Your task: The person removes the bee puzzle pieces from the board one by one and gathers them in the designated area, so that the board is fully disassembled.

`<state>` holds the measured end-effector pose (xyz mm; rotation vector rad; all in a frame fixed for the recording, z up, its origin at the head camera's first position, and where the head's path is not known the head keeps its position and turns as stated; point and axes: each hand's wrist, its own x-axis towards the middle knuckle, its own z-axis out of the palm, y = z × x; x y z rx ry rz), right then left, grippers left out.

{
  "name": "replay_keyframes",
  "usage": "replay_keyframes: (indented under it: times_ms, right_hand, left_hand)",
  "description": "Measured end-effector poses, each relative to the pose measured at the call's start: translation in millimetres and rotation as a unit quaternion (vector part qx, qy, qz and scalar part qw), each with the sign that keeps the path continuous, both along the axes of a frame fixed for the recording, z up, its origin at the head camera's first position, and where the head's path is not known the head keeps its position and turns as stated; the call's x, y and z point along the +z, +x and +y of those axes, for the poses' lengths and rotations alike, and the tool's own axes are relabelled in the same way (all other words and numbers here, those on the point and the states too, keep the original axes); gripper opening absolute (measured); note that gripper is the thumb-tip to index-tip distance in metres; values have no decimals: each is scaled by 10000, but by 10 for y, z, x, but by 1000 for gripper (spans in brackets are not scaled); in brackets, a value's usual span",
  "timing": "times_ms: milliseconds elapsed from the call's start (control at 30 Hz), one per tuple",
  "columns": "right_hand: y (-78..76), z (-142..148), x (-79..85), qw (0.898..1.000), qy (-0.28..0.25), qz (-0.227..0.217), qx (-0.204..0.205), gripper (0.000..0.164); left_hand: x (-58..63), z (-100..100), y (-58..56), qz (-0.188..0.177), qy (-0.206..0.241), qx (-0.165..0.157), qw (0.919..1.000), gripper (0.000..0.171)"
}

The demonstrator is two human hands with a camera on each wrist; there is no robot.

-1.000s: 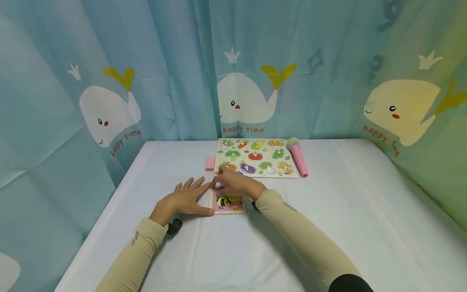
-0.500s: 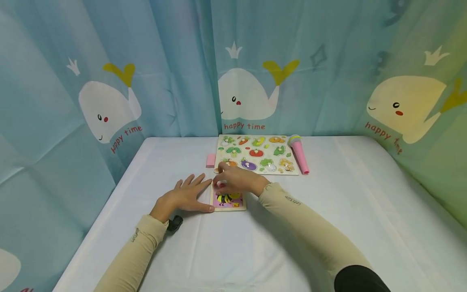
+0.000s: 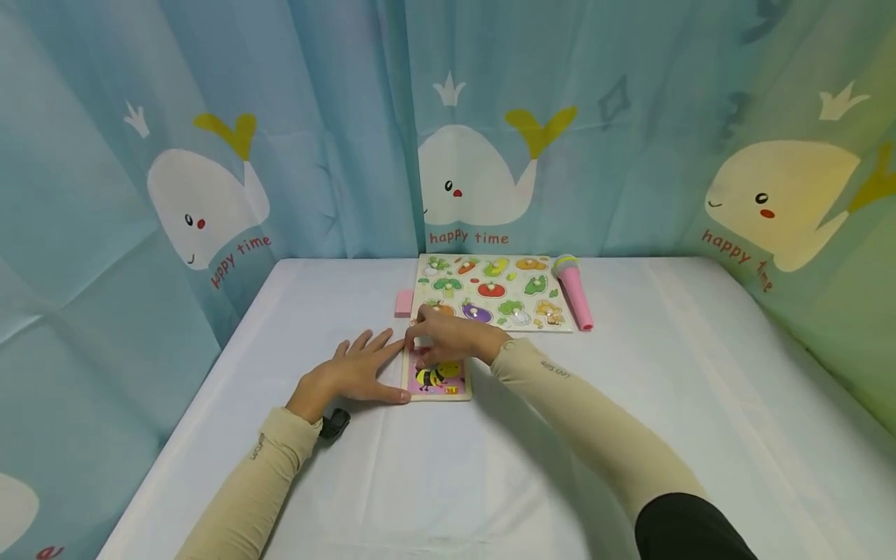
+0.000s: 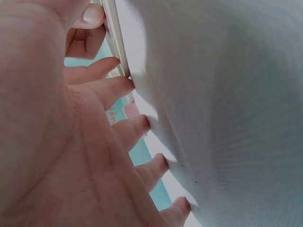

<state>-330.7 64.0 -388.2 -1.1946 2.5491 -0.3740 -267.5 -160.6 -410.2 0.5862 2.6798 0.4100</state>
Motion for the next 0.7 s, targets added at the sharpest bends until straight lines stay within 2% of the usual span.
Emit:
replay_keyframes:
  times_ms: [267, 567, 700]
  right_hand:
    - [-2, -12, -48, 9988, -323, -364, -101, 27]
    - [11, 4, -96, 9947, -949, -377, 104, 27]
    - [38, -9, -105, 9935, -1043, -450, -108, 27]
  left_hand:
    - [22, 3, 31, -97, 98, -14, 9999, 110]
    - [54, 8, 36, -63, 106, -43, 9999, 107]
    - [52, 13, 37, -51, 104, -15, 9999, 104]
